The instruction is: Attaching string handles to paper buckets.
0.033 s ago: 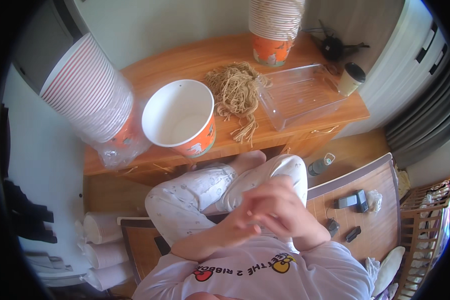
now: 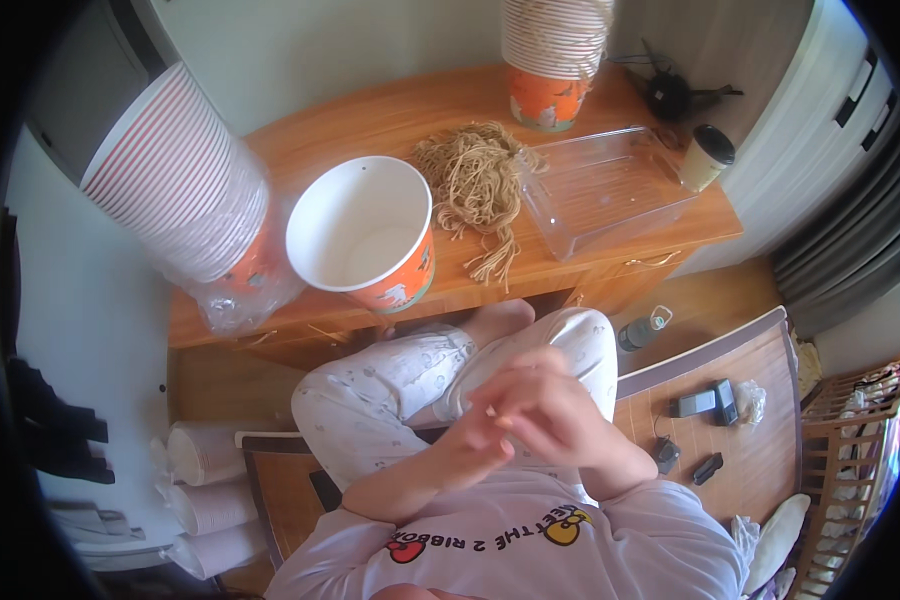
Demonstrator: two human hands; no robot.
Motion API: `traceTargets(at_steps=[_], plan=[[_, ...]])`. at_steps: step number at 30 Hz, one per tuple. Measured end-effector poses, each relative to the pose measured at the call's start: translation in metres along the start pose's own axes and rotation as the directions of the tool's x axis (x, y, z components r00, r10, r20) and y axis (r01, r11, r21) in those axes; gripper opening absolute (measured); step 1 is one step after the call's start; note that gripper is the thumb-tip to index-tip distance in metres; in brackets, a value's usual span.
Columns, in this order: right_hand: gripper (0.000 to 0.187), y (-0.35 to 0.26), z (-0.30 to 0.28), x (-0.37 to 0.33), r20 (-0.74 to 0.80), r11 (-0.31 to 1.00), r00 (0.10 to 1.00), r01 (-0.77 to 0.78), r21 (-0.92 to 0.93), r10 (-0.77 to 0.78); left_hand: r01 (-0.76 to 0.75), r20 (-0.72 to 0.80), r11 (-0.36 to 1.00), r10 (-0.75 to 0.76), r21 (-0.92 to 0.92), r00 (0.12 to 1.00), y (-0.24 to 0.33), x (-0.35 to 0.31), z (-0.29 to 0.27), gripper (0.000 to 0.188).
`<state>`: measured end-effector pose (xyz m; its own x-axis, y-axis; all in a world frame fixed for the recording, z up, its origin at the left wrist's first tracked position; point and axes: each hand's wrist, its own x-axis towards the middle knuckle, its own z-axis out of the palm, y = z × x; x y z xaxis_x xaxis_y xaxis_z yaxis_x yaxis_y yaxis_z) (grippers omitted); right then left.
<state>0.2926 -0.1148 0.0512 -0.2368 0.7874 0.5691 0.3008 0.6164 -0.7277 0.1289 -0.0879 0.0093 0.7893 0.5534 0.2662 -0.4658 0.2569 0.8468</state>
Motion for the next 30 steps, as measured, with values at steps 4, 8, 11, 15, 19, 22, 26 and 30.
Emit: traceTargets(at_steps=[4, 8, 11, 15, 19, 22, 26, 30], plan=[[0.024, 0.017, 0.048, 0.015, -0.104, 0.61, 0.912, -0.177, 0.772, 0.397, 0.078, -0.252, 0.959, -0.007, 0.272, 0.968, 0.005, -0.015, -0.025, 0.042], [0.039, 0.043, 0.056, 0.025, -0.07, 0.514, 0.88, -0.209, 0.832, 0.47, 0.04, -0.382, 0.923, 0.119, 0.383, 0.916, 0.022, -0.026, -0.041, 0.027], [0.038, 0.048, 0.059, 0.034, -0.039, 0.539, 0.928, -0.181, 0.823, 0.371, 0.002, -0.407, 0.899, 0.196, 0.438, 0.892, 0.033, -0.031, -0.051, 0.016], [0.038, 0.054, 0.06, 0.035, -0.061, 0.676, 0.938, -0.201, 0.709, 0.342, 0.027, -0.48, 0.872, 0.243, 0.488, 0.843, 0.034, -0.03, -0.062, 0.01], [0.034, 0.053, 0.053, 0.035, -0.028, 0.829, 0.936, -0.296, 0.475, 0.351, 0.055, -0.452, 0.733, 0.356, 0.678, 0.818, 0.037, -0.031, -0.071, 0.009], [0.035, 0.043, 0.045, 0.046, 0.007, 0.953, 0.969, -0.245, 0.181, 0.247, 0.082, -0.386, 0.563, 0.446, 0.822, 0.807, 0.039, -0.03, -0.072, 0.011], [0.038, 0.042, 0.036, 0.065, 0.15, 0.999, 0.988, 0.037, -0.032, -0.032, 0.036, -0.215, 0.319, 0.549, 0.947, 0.807, 0.04, -0.031, -0.079, 0.015], [0.038, 0.042, 0.037, 0.078, 0.234, 0.994, 0.966, 0.099, 0.045, -0.107, 0.008, -0.224, 0.353, 0.575, 0.936, 0.787, 0.05, -0.03, -0.076, 0.016]])
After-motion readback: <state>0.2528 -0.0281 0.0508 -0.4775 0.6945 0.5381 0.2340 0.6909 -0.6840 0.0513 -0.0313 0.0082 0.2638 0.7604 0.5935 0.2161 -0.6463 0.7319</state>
